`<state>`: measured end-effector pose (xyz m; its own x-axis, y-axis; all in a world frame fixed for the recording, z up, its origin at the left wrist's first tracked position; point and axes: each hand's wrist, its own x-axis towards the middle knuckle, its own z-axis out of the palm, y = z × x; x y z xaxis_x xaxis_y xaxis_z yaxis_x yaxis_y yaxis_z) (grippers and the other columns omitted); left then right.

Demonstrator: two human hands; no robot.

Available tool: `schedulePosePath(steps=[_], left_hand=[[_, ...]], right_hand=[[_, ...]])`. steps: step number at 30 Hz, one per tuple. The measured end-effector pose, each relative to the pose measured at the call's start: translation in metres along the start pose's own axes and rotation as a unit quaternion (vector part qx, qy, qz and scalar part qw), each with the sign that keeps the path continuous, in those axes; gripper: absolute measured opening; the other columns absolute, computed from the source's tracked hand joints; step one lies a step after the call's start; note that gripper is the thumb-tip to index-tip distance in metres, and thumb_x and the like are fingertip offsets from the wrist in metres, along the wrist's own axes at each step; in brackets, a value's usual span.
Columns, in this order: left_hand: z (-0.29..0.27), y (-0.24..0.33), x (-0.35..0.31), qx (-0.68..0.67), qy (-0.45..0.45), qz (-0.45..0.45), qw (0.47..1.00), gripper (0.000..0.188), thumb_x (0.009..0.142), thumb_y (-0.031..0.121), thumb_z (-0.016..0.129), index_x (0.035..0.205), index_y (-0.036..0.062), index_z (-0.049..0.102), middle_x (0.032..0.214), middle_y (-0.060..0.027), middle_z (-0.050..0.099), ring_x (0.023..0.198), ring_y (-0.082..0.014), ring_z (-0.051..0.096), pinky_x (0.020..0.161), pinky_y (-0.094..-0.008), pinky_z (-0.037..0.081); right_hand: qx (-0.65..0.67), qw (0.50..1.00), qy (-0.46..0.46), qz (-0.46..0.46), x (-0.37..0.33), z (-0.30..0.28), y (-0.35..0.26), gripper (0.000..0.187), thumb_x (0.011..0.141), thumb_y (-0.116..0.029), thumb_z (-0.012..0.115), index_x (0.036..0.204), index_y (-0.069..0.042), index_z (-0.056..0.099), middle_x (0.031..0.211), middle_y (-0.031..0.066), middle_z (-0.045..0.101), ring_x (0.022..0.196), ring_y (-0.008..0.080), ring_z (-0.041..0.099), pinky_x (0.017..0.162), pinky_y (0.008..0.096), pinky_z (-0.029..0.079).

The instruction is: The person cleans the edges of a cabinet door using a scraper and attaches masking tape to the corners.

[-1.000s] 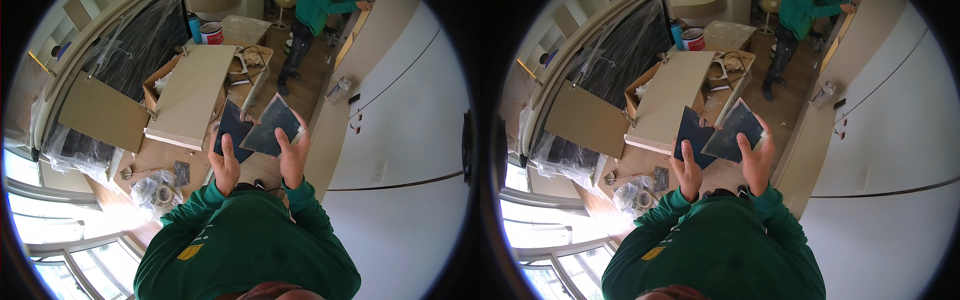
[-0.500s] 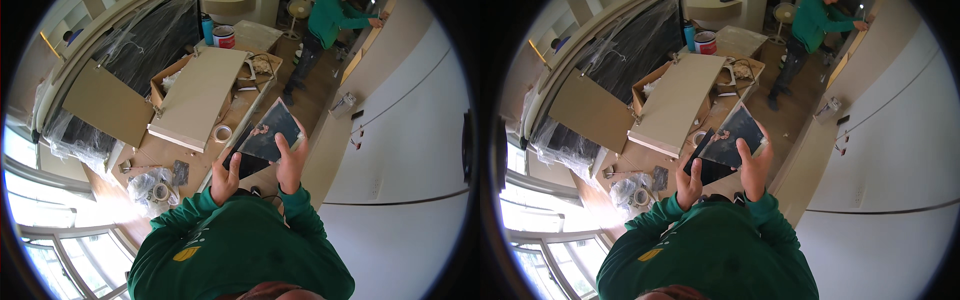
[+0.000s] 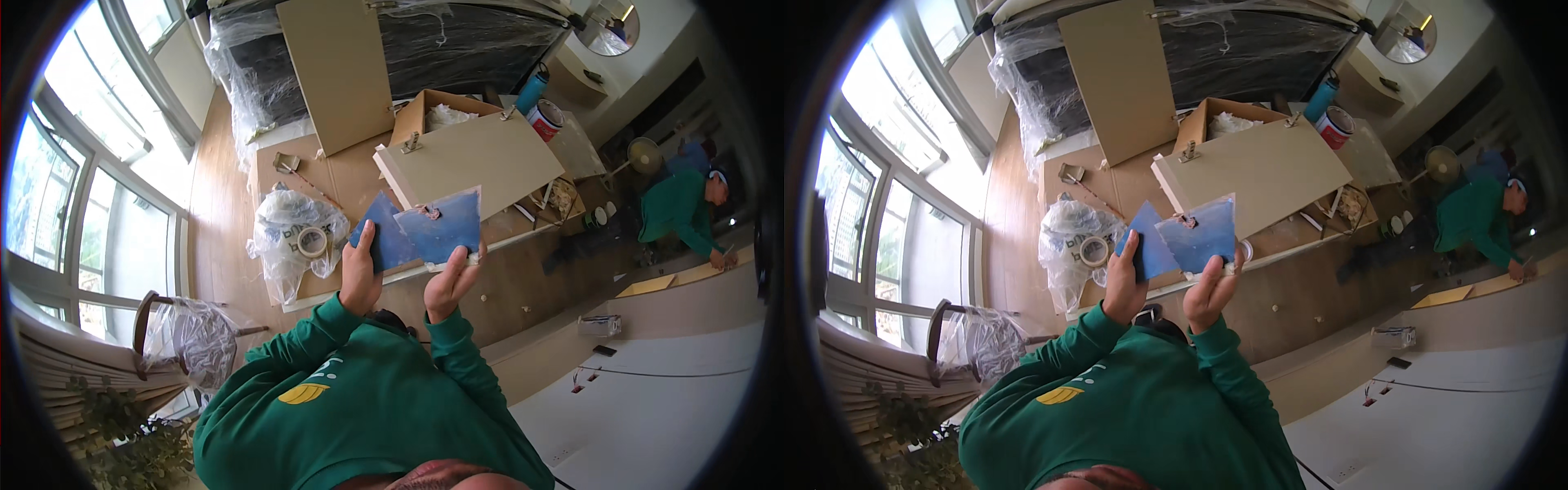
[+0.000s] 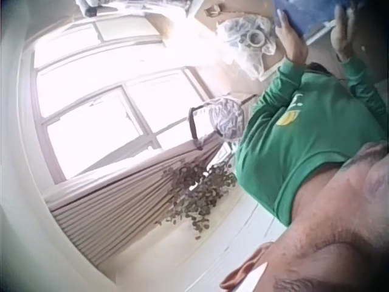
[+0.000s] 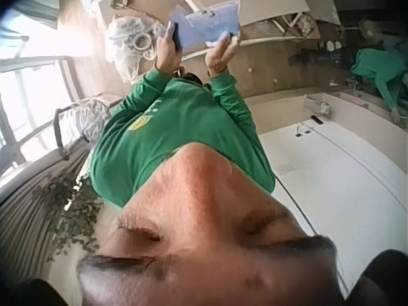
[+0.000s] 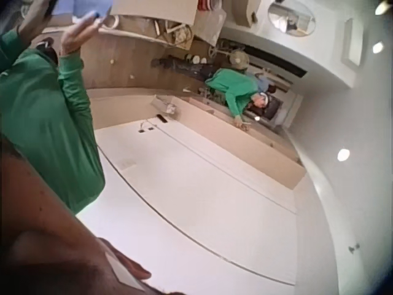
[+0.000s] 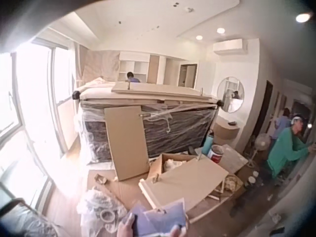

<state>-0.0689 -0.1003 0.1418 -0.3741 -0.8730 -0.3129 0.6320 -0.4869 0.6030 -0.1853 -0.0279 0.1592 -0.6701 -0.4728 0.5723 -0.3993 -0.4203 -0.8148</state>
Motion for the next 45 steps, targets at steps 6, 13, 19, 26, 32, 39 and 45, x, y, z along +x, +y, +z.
schedulePosePath(steps=[6,13,19,26,32,39,45], left_hand=[[-0.040,0.029,0.025,-0.057,0.025,-0.015,0.998,0.039,0.104,0.035,0.061,0.125,0.0020,0.061,0.117,-0.0050,0.067,0.104,-0.0157,0.064,0.099,-0.0349,0.050],[-0.071,0.044,0.067,-0.114,0.046,-0.005,0.992,0.039,0.105,0.034,0.058,0.128,0.0020,0.059,0.122,-0.0064,0.067,0.109,-0.0173,0.064,0.099,-0.0359,0.051],[-0.094,0.064,0.100,-0.123,0.092,-0.017,0.988,0.037,0.105,0.033,0.059,0.124,0.0017,0.061,0.111,-0.0066,0.070,0.093,-0.0167,0.069,0.084,-0.0354,0.057],[-0.211,0.022,0.173,0.253,0.231,0.149,0.928,0.049,0.103,0.043,0.061,0.074,0.0032,0.057,0.067,0.0013,0.051,0.060,-0.0121,0.043,0.057,-0.0371,0.040],[-0.226,0.000,0.158,0.467,0.194,0.133,0.852,0.067,0.109,0.045,0.045,0.067,-0.0072,0.043,0.058,-0.0166,0.037,0.057,-0.0219,0.035,0.055,-0.0461,0.033],[-0.269,0.008,0.124,0.479,0.214,0.073,0.848,0.071,0.105,0.049,0.052,0.061,-0.0055,0.039,0.053,-0.0142,0.033,0.055,-0.0190,0.031,0.053,-0.0473,0.029],[-0.276,-0.011,0.135,0.107,0.254,-0.099,0.956,0.030,0.098,0.031,0.061,0.109,0.0034,0.055,0.094,-0.0045,0.065,0.077,-0.0160,0.064,0.063,-0.0333,0.050]], right_hand=[[-0.002,1.000,-0.002,-0.013,0.010,0.055,0.007,0.039,0.109,-0.017,0.039,0.138,0.010,0.043,0.128,0.0201,0.056,0.111,0.0216,0.057,0.096,0.0324,0.048],[-0.074,0.990,-0.116,0.028,-0.002,0.104,0.035,0.038,0.109,-0.015,0.041,0.138,0.009,0.044,0.123,0.0215,0.060,0.109,0.0259,0.060,0.096,0.0357,0.048],[-0.133,0.929,-0.332,0.098,-0.022,0.122,0.073,0.040,0.106,-0.017,0.048,0.134,0.011,0.050,0.115,0.0316,0.064,0.108,0.0488,0.062,0.097,0.0469,0.049],[-0.356,0.844,-0.402,0.002,-0.036,0.108,0.111,0.032,0.100,-0.011,0.054,0.127,0.005,0.059,0.112,0.0190,0.060,0.107,0.0400,0.059,0.099,0.0505,0.045],[-0.406,0.749,-0.524,-0.022,-0.075,0.138,0.132,0.032,0.098,-0.011,0.054,0.127,-0.003,0.064,0.111,0.0110,0.060,0.102,0.0325,0.058,0.084,0.0455,0.046],[-0.350,0.805,-0.456,0.146,-0.057,0.141,0.213,0.028,0.100,-0.019,0.056,0.115,0.002,0.067,0.114,0.0225,0.065,0.104,0.0414,0.064,0.089,0.0482,0.051],[-0.182,0.871,-0.182,0.419,-0.109,0.072,0.323,0.028,0.093,-0.012,0.067,0.114,0.006,0.064,0.107,0.0159,0.070,0.097,0.0268,0.067,0.089,0.0366,0.051]])
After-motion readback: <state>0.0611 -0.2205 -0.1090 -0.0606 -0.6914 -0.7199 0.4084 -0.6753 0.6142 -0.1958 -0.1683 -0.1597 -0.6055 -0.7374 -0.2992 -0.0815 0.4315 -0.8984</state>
